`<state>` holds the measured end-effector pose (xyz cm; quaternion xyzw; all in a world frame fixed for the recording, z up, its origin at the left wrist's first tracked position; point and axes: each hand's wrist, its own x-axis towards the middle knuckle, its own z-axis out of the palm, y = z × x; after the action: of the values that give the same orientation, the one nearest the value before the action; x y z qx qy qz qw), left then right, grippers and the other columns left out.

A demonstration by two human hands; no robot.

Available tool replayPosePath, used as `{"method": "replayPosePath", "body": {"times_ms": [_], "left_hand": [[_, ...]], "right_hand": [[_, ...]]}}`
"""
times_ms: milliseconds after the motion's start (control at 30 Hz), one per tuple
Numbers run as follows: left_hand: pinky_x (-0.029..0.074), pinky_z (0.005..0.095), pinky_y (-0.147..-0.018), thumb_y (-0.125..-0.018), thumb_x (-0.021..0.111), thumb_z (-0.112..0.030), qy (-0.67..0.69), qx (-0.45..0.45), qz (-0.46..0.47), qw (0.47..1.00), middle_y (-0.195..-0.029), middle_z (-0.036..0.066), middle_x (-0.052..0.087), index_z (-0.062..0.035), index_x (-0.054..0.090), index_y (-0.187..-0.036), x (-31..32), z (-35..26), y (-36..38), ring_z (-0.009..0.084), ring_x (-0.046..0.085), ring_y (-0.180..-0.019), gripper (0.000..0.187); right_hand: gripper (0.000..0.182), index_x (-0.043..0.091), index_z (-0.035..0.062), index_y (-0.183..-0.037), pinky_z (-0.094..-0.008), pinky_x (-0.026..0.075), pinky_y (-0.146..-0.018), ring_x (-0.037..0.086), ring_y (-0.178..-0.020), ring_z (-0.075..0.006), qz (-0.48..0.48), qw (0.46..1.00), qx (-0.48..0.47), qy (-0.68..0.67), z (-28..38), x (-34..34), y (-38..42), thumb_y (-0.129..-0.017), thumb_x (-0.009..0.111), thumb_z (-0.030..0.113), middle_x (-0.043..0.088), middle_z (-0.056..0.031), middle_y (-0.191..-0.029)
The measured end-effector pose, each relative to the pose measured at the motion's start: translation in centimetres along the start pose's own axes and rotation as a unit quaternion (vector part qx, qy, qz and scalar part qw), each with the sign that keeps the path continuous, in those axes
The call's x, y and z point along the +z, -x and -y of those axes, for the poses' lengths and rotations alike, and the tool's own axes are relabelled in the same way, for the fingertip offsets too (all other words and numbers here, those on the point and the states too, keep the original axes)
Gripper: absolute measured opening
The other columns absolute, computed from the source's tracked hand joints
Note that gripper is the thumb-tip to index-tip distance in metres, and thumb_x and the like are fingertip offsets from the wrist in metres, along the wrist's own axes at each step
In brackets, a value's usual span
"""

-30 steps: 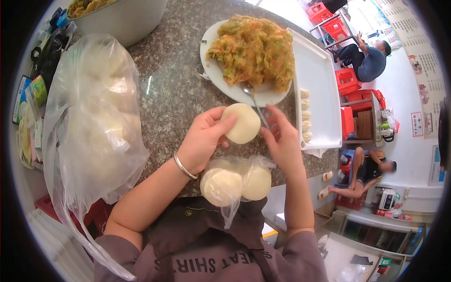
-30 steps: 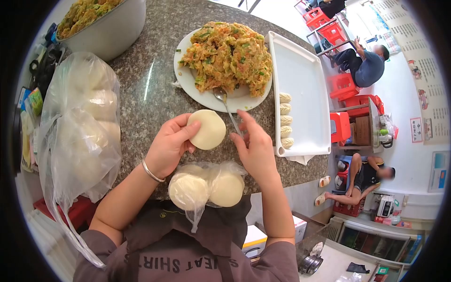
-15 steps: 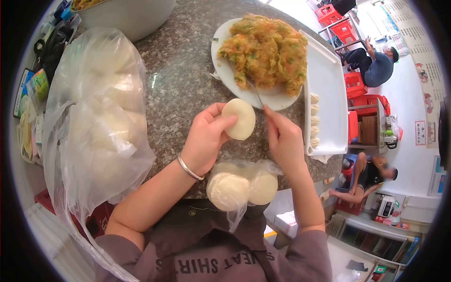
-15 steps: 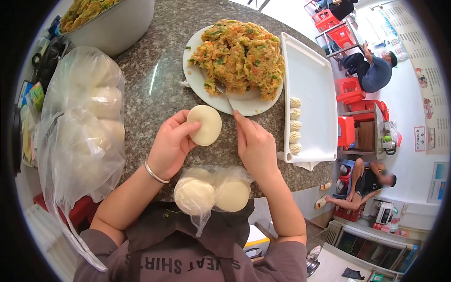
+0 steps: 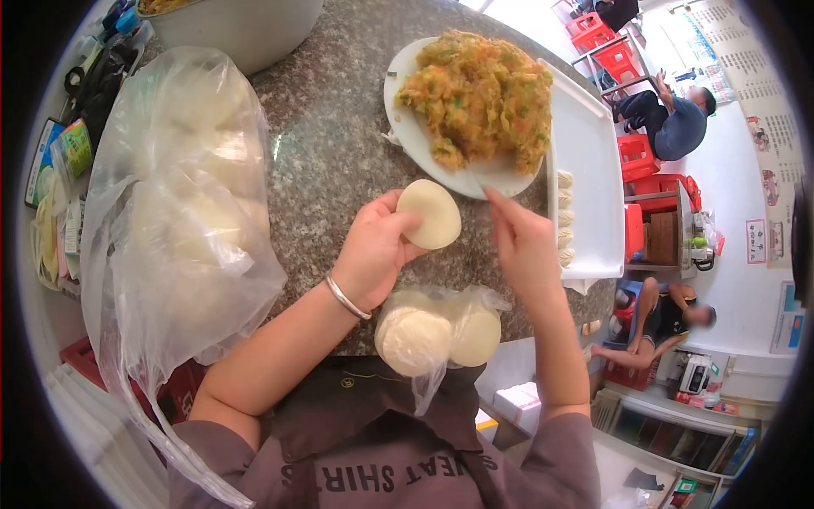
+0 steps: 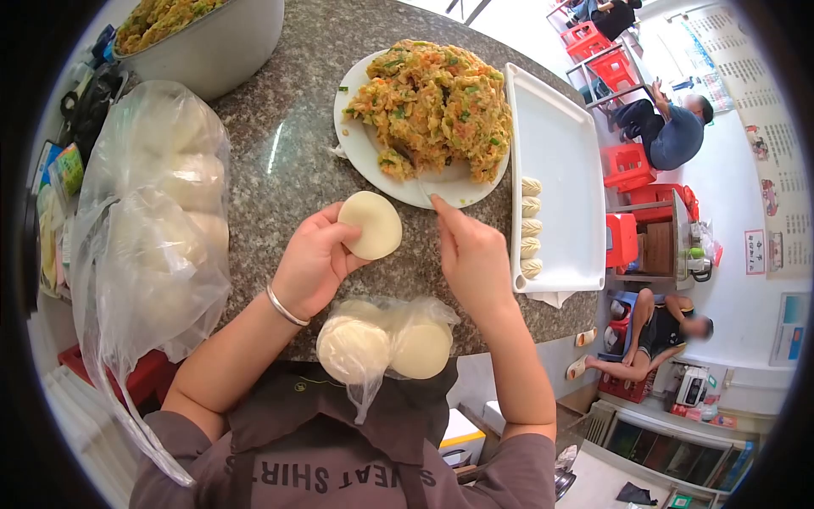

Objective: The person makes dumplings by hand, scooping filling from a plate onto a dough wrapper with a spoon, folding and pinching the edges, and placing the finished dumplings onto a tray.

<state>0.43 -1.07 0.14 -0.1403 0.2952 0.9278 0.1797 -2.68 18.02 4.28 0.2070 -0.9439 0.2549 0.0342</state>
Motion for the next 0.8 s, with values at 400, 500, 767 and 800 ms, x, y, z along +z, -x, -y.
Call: {"method": "replayPosePath", "body": {"times_ms": [400, 500, 767, 800], "left_hand": [[0.040, 0.0393, -0.101, -0.099, 0.042, -0.022, 0.065, 0.024, 0.002, 0.998, -0.125, 0.009, 0.055, -0.0041, 0.046, -0.127, 0.1, 0.1, -0.2, 0.0208, 0.054, -0.115, 0.034], [0.039, 0.0394, -0.101, -0.098, 0.044, -0.026, 0.076, 0.027, 0.022, 0.997, -0.125, 0.008, 0.055, -0.0049, 0.046, -0.127, -0.1, 0.1, -0.3, 0.0204, 0.053, -0.115, 0.036], [0.037, 0.0397, -0.102, -0.099, 0.043, -0.030, 0.081, 0.011, 0.034, 0.996, -0.126, 0.008, 0.055, -0.0051, 0.045, -0.129, -0.1, -0.1, -0.5, 0.0213, 0.051, -0.117, 0.040], [0.037, 0.0402, -0.102, -0.099, 0.042, -0.031, 0.084, 0.009, 0.032, 0.996, -0.127, 0.008, 0.055, -0.0050, 0.045, -0.129, -0.1, -0.1, -0.5, 0.0217, 0.051, -0.118, 0.040]], "right_hand": [[0.027, 0.062, 0.0004, -0.112, -0.0376, 0.048, -0.060, 0.062, -0.064, -0.0313, -0.016, 1.000, 0.009, -0.009, -0.2, 0.7, 1.3, -0.085, 0.056, -0.001, 0.062, -0.0193, -0.074], [0.026, 0.062, -0.0001, -0.111, -0.0375, 0.048, -0.061, 0.062, -0.066, -0.0321, -0.013, 0.999, 0.039, -0.030, -0.5, 0.6, 1.3, -0.085, 0.057, 0.000, 0.062, -0.0201, -0.075], [0.027, 0.063, 0.0009, -0.111, -0.0377, 0.048, -0.061, 0.062, -0.066, -0.0320, -0.006, 0.999, 0.039, -0.036, -0.1, -0.8, 0.7, -0.084, 0.056, -0.001, 0.063, -0.0188, -0.076], [0.027, 0.063, 0.0010, -0.110, -0.0379, 0.049, -0.060, 0.062, -0.066, -0.0321, -0.016, 0.999, 0.025, -0.026, 0.1, -0.6, 0.6, -0.084, 0.057, 0.000, 0.063, -0.0187, -0.076]]}}
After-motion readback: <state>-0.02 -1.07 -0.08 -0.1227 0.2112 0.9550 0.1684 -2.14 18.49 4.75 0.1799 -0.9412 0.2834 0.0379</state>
